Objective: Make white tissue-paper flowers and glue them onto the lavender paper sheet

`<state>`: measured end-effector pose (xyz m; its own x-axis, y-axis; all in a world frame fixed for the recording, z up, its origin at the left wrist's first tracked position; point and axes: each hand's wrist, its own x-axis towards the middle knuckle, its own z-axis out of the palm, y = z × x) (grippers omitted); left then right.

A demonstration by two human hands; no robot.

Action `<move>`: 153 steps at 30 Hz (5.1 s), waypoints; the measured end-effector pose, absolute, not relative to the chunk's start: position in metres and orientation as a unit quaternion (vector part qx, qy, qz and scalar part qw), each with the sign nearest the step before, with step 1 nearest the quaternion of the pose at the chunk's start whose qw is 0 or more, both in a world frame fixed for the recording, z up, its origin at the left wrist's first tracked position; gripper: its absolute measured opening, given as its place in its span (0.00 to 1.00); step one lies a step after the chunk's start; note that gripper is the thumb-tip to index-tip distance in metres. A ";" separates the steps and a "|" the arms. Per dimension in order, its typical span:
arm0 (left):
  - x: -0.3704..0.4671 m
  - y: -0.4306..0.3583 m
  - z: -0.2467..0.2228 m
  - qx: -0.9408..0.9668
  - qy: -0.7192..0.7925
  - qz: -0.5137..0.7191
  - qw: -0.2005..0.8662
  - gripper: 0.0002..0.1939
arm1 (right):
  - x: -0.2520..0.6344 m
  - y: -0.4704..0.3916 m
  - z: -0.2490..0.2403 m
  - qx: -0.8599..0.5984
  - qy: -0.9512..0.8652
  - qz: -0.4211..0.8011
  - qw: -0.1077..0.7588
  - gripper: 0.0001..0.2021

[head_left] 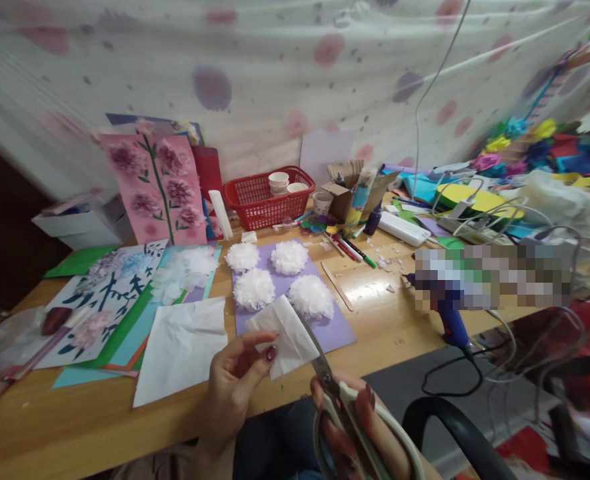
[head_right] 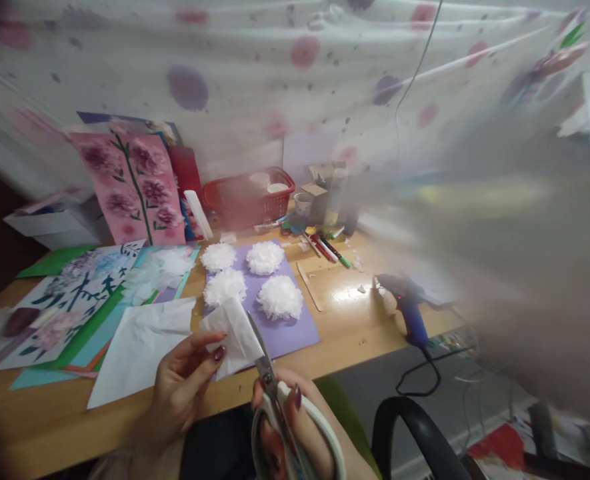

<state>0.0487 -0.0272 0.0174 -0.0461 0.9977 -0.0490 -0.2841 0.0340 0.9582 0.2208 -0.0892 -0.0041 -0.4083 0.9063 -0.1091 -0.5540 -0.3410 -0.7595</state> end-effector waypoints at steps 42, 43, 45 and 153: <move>0.046 -0.033 -0.002 0.381 0.427 0.581 0.579 0.14 | 0.290 -0.057 0.025 -0.765 -0.525 0.133 0.349 0.20; 0.046 -0.033 -0.003 0.379 0.433 0.585 0.571 0.15 | 0.300 -0.054 0.024 -0.783 -0.544 0.073 0.292 0.20; 0.045 -0.033 -0.003 0.377 0.443 0.593 0.556 0.14 | 0.317 -0.050 0.021 -0.791 -0.576 -0.010 0.209 0.20; 0.059 -0.047 0.033 0.037 0.363 0.639 0.678 0.16 | 0.338 -0.054 0.030 -0.790 -0.601 0.033 0.119 0.12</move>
<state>0.0593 -0.0474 0.0334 -0.0790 0.8922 -0.4447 -0.8389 0.1815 0.5132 0.3377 -0.0538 0.0300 0.2762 0.9568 0.0911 0.9411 -0.2500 -0.2277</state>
